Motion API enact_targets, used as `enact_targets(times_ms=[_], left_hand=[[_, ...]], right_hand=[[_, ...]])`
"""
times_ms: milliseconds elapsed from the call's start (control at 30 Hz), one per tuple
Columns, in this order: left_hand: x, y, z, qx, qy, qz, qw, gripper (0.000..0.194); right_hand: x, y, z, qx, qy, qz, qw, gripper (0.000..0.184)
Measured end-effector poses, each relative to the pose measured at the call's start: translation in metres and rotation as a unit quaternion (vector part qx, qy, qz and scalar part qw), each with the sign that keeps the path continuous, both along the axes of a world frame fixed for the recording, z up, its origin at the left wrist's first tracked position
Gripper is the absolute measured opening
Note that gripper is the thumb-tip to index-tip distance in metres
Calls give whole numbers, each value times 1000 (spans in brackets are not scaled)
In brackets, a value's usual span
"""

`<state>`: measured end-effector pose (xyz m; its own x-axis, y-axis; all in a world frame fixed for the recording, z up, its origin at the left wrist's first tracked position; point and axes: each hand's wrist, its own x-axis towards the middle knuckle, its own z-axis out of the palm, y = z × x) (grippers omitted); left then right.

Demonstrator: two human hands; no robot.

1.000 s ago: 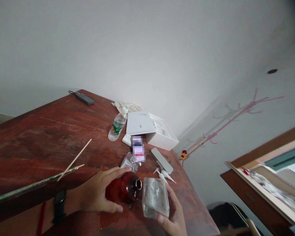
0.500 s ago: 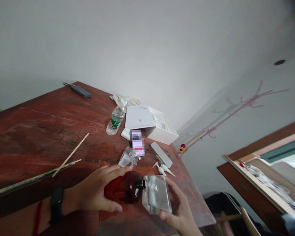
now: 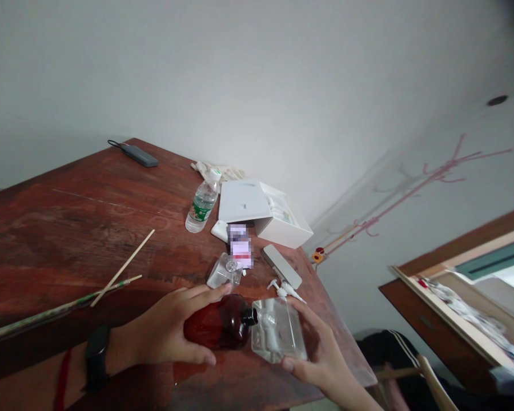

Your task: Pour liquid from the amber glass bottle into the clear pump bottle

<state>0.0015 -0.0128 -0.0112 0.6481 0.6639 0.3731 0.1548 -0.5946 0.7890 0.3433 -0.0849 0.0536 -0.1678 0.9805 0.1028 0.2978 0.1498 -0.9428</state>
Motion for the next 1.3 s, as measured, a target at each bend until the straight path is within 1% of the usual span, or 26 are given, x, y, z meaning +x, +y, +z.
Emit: enact_targets(times_ms=[67,167,233,333,400,500,600,767,933,1033,1200,1300], left_hand=[[0,-1,1,-5,2,3,1000,118],[1,-2,2,-11,6,9,1000,117],[1,-3,3,-10,7,10,1000,116],[0,-3,2,-6,9,13,1000,117],[0,-2,1,-6,10,15,1000,118],[-1,-2,-1,-9,12,7,1000,119],[-1,-2,-1,-6,13,1,1000,118],[-2,-3,-1,-3,15,5,1000,119],[-2,-2,-1,1,11,3,1000,114],[-3,-2,-1,-2,13,5,1000,116],[-3,-2,-1,-3,20,7,1000,115],[-3,-2,-1,-1,18,7,1000,114]], right_hand=[[0,1,4,8,-29,-2,1000,84],[0,1,5,37,-37,-25,998,86],[0,1,6,44,-47,-33,997,88],[2,3,11,41,-78,-32,996,86],[3,4,16,26,-93,-15,995,85],[5,4,19,11,-94,-3,996,85],[4,3,18,23,-92,-19,995,85],[1,3,20,43,-112,-16,993,81],[4,4,26,34,-135,-19,990,83],[6,3,25,25,-145,-19,989,84],[11,2,19,24,-158,-40,986,88],[12,1,16,7,-149,-27,988,90]])
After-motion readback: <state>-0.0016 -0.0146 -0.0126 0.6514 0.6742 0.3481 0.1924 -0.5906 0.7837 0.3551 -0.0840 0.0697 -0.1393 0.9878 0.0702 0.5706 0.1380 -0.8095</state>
